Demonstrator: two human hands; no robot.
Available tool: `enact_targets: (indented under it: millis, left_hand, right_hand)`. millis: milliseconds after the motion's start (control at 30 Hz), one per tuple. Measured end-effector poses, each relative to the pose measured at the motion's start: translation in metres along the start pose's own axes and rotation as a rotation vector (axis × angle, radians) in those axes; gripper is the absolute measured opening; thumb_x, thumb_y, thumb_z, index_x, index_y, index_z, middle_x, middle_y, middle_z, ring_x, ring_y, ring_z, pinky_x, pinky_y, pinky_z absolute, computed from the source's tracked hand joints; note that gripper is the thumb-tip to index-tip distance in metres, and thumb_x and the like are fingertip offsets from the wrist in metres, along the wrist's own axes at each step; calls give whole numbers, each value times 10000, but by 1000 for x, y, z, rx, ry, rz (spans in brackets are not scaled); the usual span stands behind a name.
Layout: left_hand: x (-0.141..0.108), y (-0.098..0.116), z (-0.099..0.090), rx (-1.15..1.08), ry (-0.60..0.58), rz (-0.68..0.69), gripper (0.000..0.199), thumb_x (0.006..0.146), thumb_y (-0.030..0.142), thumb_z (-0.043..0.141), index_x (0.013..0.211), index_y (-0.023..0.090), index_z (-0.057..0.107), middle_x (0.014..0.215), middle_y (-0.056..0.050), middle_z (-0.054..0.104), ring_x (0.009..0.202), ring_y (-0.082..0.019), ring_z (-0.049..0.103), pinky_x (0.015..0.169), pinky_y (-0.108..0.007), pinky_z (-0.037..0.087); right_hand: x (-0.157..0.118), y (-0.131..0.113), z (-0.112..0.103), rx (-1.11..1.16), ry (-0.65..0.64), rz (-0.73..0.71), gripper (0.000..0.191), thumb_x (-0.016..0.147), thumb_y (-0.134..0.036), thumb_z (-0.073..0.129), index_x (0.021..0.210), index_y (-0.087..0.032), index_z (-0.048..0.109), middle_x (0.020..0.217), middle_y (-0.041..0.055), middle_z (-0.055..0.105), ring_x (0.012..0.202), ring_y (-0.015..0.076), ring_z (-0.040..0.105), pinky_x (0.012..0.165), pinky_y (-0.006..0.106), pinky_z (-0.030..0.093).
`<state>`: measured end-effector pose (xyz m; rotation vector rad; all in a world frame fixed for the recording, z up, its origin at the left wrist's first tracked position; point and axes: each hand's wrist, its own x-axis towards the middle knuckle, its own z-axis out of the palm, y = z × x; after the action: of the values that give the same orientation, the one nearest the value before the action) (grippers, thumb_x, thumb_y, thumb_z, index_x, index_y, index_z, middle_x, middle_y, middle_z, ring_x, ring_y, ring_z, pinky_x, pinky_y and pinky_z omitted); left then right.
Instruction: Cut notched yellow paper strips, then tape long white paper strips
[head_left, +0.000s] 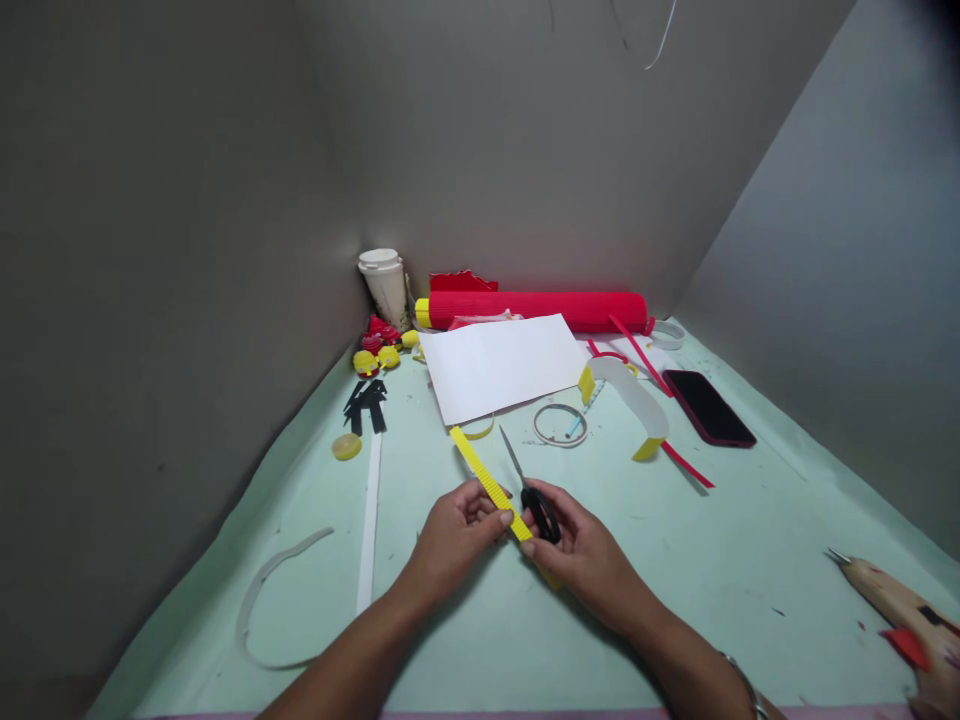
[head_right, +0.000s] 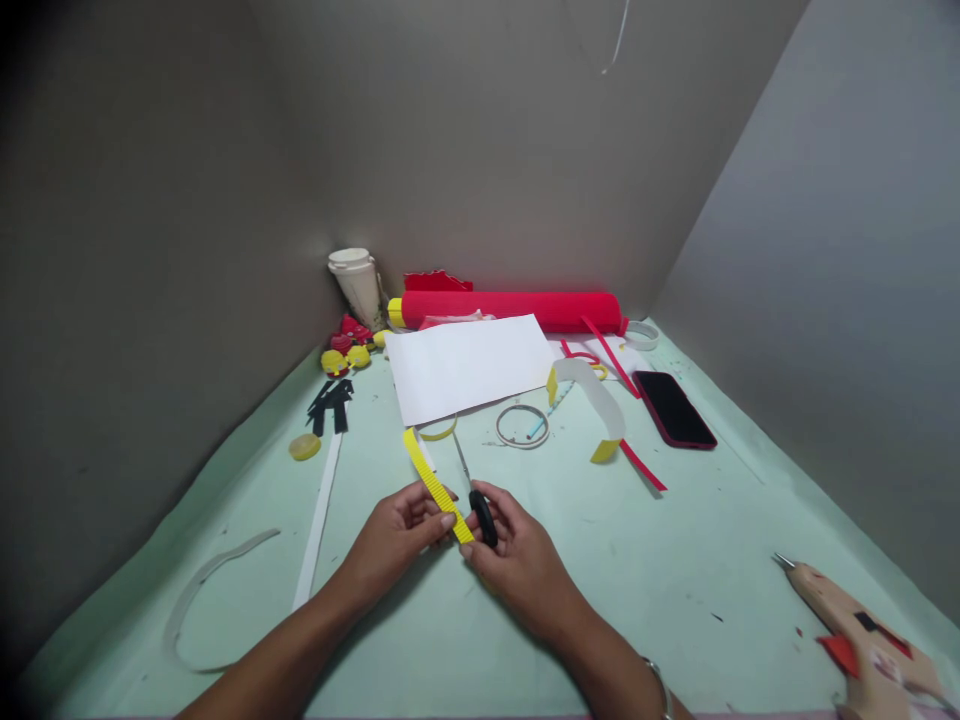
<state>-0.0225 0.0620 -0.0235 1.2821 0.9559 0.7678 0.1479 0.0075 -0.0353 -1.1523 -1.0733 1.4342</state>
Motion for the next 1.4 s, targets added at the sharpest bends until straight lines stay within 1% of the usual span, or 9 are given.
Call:
enact_targets:
  millis: [333, 533, 700, 833, 1000, 1167, 1400]
  left_hand:
    - [0, -3, -1, -31, 2, -22, 266, 763, 277, 700, 979, 129, 654, 805, -57, 649, 730, -161, 589, 719, -303, 451]
    - [-1, 0, 0, -35, 9, -13, 252, 749, 286, 711, 948, 140, 664, 815, -62, 660, 736, -168, 593, 735, -306, 452]
    - [0, -1, -1, -22, 4, -16, 267, 756, 282, 704, 971, 129, 661, 793, -59, 657, 715, -163, 586, 704, -296, 449]
    - [0, -4, -2, -19, -12, -11, 306, 770, 295, 695, 1022, 126, 651, 845, -82, 672, 767, -188, 616, 738, -320, 457]
    - [1, -5, -2, -13, -14, -12, 280, 774, 299, 692, 993, 129, 654, 822, -72, 664, 744, -178, 607, 723, -315, 456]
    - [1, -6, -2, -12, -12, -9, 282, 775, 289, 690, 1006, 132, 651, 830, -75, 667, 746, -177, 602, 730, -318, 455]
    - [0, -3, -1, -14, -6, -23, 284, 769, 289, 690, 1003, 133, 653, 804, -63, 663, 729, -171, 595, 709, -306, 451]
  right_hand:
    - [1, 1, 0, -4, 15, 19, 603, 734, -169, 670, 1302, -195, 472, 1007, 56, 624, 960, 184, 599, 887, 347, 479]
    - [1, -1, 1, -1, 12, 20, 615, 727, -181, 675, 1304, -184, 463, 1001, 57, 623, 928, 177, 598, 864, 336, 486]
    - [1, 0, 1, -1, 12, 16, 604, 737, -169, 671, 1306, -189, 469, 998, 47, 622, 936, 164, 600, 871, 317, 486]
    - [1, -2, 1, -7, 15, 19, 595, 744, -171, 672, 1305, -191, 476, 1004, 50, 627, 936, 167, 609, 870, 322, 493]
    - [0, -2, 2, -23, 30, 28, 595, 731, -189, 689, 1295, -192, 500, 1003, 54, 640, 941, 178, 618, 876, 332, 498]
    - [0, 0, 0, -22, 24, 6, 607, 735, -208, 693, 1310, -201, 499, 1007, 60, 648, 957, 192, 620, 897, 359, 492]
    - [0, -1, 0, -28, 19, 1, 591, 741, -199, 686, 1303, -201, 504, 1000, 59, 647, 936, 187, 618, 875, 353, 494]
